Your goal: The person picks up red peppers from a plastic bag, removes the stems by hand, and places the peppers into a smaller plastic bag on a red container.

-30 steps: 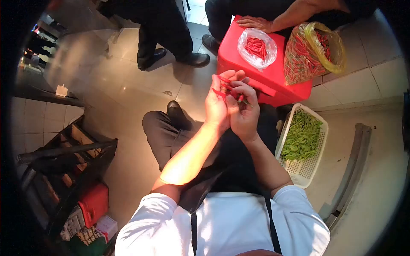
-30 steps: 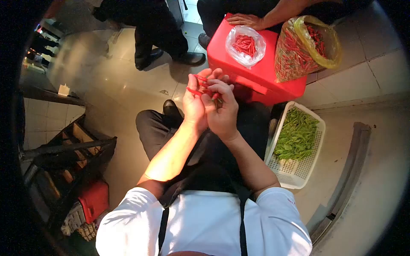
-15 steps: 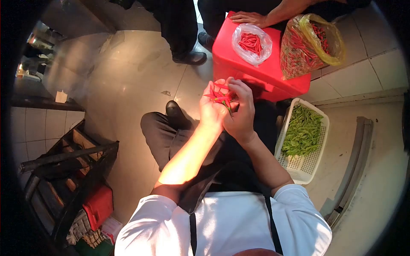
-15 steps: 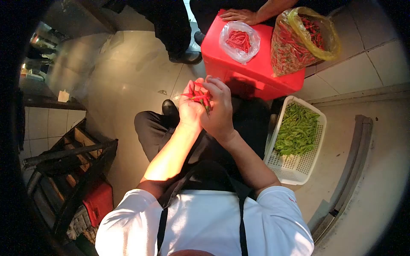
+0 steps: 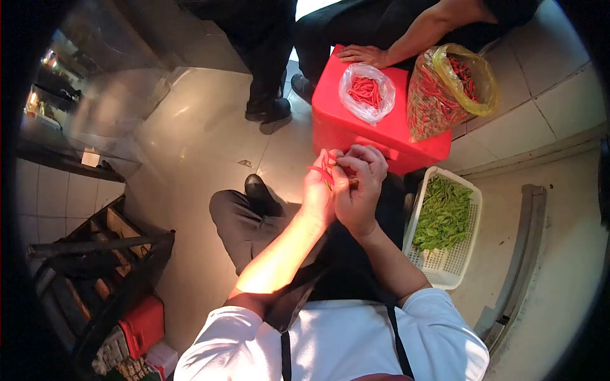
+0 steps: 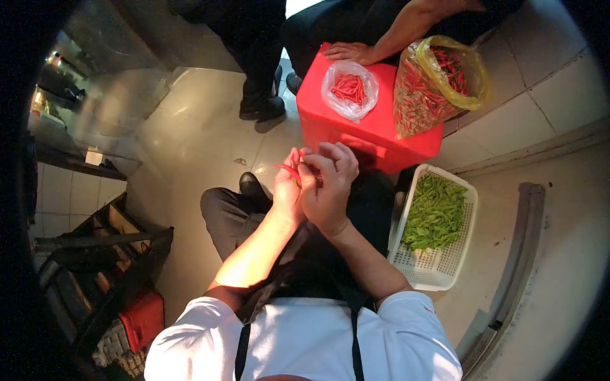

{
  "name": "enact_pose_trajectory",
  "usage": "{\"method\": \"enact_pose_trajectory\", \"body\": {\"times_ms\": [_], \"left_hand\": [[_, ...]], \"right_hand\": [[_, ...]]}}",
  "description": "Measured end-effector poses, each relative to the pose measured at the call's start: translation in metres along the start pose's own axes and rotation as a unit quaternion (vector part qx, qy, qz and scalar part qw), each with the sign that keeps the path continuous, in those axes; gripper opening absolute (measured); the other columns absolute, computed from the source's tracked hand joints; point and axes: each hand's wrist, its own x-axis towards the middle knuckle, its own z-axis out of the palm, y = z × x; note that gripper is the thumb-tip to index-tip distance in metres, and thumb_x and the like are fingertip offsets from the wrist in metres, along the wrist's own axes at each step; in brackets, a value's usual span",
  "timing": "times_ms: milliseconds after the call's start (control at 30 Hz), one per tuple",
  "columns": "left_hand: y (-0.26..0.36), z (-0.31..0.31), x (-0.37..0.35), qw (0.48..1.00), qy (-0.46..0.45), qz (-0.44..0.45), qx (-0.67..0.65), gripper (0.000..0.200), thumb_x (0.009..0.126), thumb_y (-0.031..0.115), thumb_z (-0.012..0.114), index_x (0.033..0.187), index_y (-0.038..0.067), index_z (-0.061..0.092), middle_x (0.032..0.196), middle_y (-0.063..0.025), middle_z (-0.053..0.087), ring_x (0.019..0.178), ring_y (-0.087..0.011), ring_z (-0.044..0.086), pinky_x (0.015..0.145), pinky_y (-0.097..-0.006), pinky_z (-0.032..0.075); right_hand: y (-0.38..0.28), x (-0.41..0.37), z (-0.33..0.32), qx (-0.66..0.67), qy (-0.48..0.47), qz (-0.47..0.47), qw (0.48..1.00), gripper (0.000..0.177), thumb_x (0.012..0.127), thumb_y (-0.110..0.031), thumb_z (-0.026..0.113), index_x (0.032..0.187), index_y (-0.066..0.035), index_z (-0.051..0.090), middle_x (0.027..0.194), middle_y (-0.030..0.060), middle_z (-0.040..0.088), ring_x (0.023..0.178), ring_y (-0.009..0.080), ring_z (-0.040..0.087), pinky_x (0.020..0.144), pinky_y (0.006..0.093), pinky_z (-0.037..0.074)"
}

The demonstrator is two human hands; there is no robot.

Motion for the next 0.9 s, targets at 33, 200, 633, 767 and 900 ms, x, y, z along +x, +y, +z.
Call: {"method": "enact_pose_trajectory", "body": {"times_ms": [33, 200, 633, 767, 900], "left_hand": [[-0.003, 0.007, -0.004, 0.999, 0.032, 0.013, 0.031, 0.033, 0.102, 0.036, 0.043, 0.105, 0.007, 0.058, 0.106, -0.0083, 0.062, 0.103, -0.0218, 0.059, 0.094, -0.0361, 0.046], [-0.009, 0.014, -0.008, 0.993, 0.072, 0.057, 0.073, 0.036, 0.103, 0.038, 0.039, 0.107, 0.007, 0.056, 0.104, -0.0078, 0.062, 0.101, -0.0212, 0.059, 0.091, -0.036, 0.048], [0.007, 0.002, 0.006, 0.972, 0.211, 0.06, 0.086, 0.033, 0.101, 0.037, 0.042, 0.096, 0.009, 0.057, 0.09, -0.0074, 0.062, 0.089, -0.0211, 0.061, 0.083, -0.0329, 0.051], [0.006, -0.008, 0.018, 0.966, 0.22, 0.079, 0.107, 0.034, 0.101, 0.04, 0.043, 0.095, 0.009, 0.057, 0.089, -0.0069, 0.062, 0.084, -0.019, 0.059, 0.079, -0.0318, 0.051], [0.005, -0.003, 0.019, 0.975, 0.178, 0.073, 0.107, 0.039, 0.101, 0.043, 0.043, 0.095, 0.008, 0.057, 0.088, -0.0072, 0.062, 0.084, -0.0196, 0.06, 0.079, -0.0316, 0.051]], "right_hand": [[-0.001, -0.002, 0.0, 0.014, 0.005, 0.019, 1.0, 0.017, 0.079, -0.012, 0.07, 0.095, -0.009, 0.065, 0.112, 0.0124, 0.057, 0.113, 0.0328, 0.048, 0.099, 0.0429, 0.035], [0.001, -0.003, 0.008, 0.065, 0.023, 0.069, 0.995, 0.013, 0.081, -0.007, 0.067, 0.094, -0.006, 0.065, 0.111, 0.0152, 0.054, 0.11, 0.0316, 0.049, 0.097, 0.0422, 0.037], [-0.008, -0.014, 0.009, 0.132, -0.022, 0.036, 0.99, 0.029, 0.084, -0.006, 0.062, 0.111, 0.002, 0.06, 0.122, 0.0234, 0.054, 0.115, 0.0377, 0.053, 0.099, 0.0423, 0.043], [0.002, -0.016, 0.017, 0.095, -0.019, 0.035, 0.995, 0.023, 0.088, -0.004, 0.057, 0.11, 0.001, 0.062, 0.121, 0.0219, 0.057, 0.115, 0.0336, 0.056, 0.1, 0.0385, 0.042], [0.002, -0.013, 0.014, 0.112, -0.025, 0.069, 0.991, 0.021, 0.089, -0.004, 0.057, 0.108, 0.0, 0.063, 0.12, 0.0201, 0.057, 0.115, 0.0316, 0.056, 0.098, 0.0378, 0.043]]}}
